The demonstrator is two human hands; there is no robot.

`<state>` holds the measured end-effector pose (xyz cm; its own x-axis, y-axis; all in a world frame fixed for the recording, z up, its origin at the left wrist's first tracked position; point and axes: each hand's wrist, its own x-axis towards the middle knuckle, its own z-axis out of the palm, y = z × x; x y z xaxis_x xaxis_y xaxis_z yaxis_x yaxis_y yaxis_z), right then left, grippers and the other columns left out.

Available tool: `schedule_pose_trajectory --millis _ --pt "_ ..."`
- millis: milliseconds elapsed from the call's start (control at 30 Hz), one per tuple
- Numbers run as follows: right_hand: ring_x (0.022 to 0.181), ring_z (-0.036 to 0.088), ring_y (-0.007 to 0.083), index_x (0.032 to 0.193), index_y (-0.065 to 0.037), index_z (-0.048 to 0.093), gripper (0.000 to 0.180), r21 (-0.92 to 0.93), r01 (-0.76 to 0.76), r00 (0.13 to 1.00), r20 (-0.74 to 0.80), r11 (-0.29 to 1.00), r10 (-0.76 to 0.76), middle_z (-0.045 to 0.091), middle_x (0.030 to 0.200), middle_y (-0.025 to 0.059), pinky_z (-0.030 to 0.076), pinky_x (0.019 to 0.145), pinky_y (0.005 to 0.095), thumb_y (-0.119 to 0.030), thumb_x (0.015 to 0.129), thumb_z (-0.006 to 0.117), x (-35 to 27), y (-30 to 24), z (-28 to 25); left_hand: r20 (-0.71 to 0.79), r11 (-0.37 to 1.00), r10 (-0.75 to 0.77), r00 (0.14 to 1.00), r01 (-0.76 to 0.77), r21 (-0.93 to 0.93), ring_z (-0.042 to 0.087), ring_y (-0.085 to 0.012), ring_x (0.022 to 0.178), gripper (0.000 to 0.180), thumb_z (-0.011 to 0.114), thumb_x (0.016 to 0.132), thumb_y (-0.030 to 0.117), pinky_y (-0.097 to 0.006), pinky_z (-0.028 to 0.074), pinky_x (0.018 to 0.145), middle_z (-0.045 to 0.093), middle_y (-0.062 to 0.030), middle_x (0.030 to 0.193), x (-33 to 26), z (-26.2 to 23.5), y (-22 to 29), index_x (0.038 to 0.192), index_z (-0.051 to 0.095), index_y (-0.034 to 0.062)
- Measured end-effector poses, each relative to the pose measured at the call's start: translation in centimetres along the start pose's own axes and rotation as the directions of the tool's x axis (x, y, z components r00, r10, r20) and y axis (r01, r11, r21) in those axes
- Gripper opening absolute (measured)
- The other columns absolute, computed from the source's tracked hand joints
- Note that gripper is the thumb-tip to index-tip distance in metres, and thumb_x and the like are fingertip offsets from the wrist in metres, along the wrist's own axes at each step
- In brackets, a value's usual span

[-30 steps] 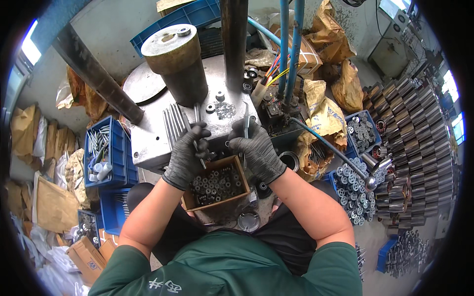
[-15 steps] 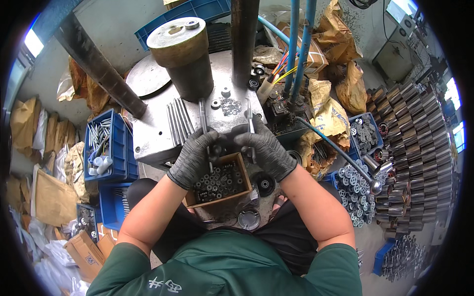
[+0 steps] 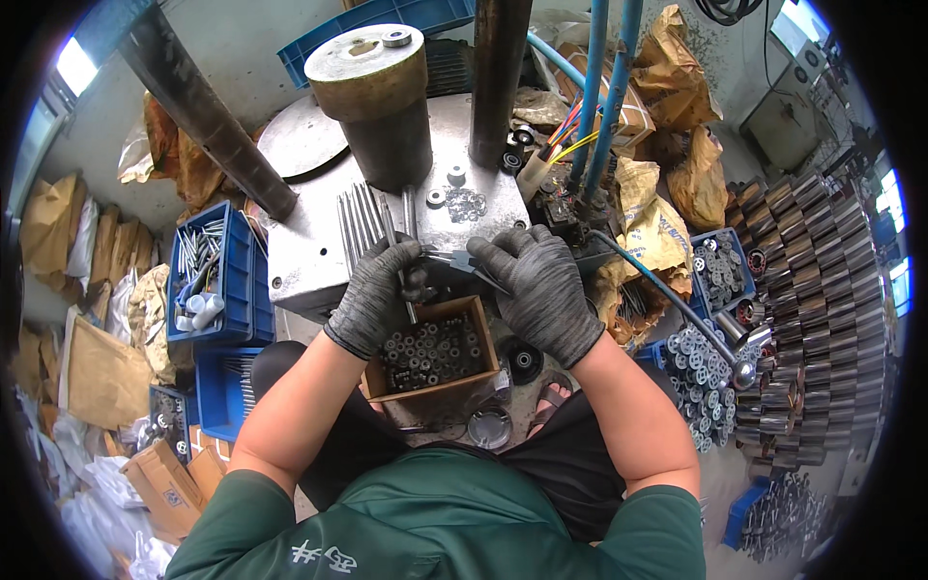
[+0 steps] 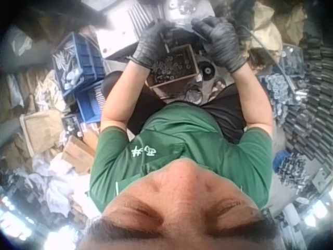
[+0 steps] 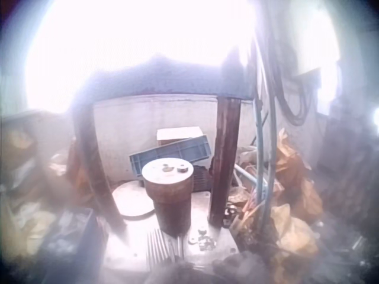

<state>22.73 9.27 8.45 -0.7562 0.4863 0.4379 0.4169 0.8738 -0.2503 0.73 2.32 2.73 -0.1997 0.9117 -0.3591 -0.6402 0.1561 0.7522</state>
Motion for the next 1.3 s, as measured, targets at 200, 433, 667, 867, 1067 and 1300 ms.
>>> schedule_pose_trajectory --millis 200,433,667,867,1067,1300 --pt "0.091 0.060 0.0399 0.120 -0.008 0.069 0.053 0.001 0.013 1.000 0.000 1.000 -0.013 0.066 0.105 0.0156 0.050 0.081 0.0497 -0.001 0.067 0.065 0.0 0.1 0.1 0.032 1.000 -0.008 0.999 0.008 0.009 0.055 -0.0106 0.061 0.016 0.067 0.095 0.009 -0.022 0.040 0.048 0.057 -0.0025 0.082 -0.1 0.0 0.1 0.103 0.054 0.0091" --pt "0.089 0.063 0.0350 0.118 -0.011 0.072 0.044 -0.039 0.018 1.000 0.007 0.999 -0.018 0.067 0.096 0.0119 0.052 0.077 0.0469 -0.005 0.074 0.071 0.0 0.1 0.0 0.074 0.992 0.030 0.997 -0.039 0.124 0.056 -0.0105 0.059 0.012 0.066 0.097 0.013 -0.022 0.043 0.047 0.058 -0.0031 0.079 -0.3 -0.1 0.1 0.099 0.055 0.0079" --pt "0.090 0.071 0.0330 0.124 -0.004 0.070 0.041 0.401 -0.290 0.954 0.045 0.869 0.297 0.071 0.099 0.0171 0.057 0.082 0.0395 -0.004 0.083 0.068 -1.0 2.1 -0.1 0.136 0.876 0.259 0.956 -0.292 0.383 0.060 -0.0089 0.070 0.030 0.056 0.104 0.017 -0.023 0.051 0.062 0.062 -0.0018 0.087 -1.4 0.4 0.7 0.129 0.063 0.0035" --pt "0.096 0.067 0.0124 0.131 0.000 0.066 0.047 0.530 -0.471 0.879 0.212 0.705 0.427 0.074 0.108 0.0102 0.055 0.089 0.0316 -0.007 0.085 0.074 -0.9 2.0 -1.5 0.349 0.470 0.472 0.809 -0.566 0.677 0.062 -0.0156 0.091 0.028 0.059 0.100 0.009 -0.030 0.053 0.088 0.063 -0.0060 0.102 -1.0 -0.2 0.6 0.127 0.067 0.0022" --pt "0.104 0.070 0.0152 0.130 0.002 0.067 0.045 0.511 -0.474 0.875 0.360 0.717 0.323 0.074 0.116 0.0149 0.056 0.093 0.0312 -0.003 0.085 0.071 -1.5 3.1 -2.3 0.365 0.509 0.417 0.832 -0.547 0.665 0.064 -0.0148 0.094 0.030 0.065 0.097 0.003 -0.030 0.053 0.088 0.066 -0.0055 0.103 -1.4 -0.3 0.9 0.127 0.067 0.0026" --pt "0.100 0.069 0.0127 0.131 0.001 0.066 0.046 0.557 -0.560 0.808 0.530 0.614 0.257 0.076 0.107 0.0092 0.057 0.091 0.0301 -0.001 0.085 0.069 -0.6 1.9 -3.8 0.364 0.689 0.226 0.904 -0.413 0.596 0.062 -0.0079 0.090 0.031 0.062 0.101 0.004 -0.026 0.055 0.083 0.068 -0.0036 0.102 -1.9 -0.1 0.7 0.132 0.063 0.0047"
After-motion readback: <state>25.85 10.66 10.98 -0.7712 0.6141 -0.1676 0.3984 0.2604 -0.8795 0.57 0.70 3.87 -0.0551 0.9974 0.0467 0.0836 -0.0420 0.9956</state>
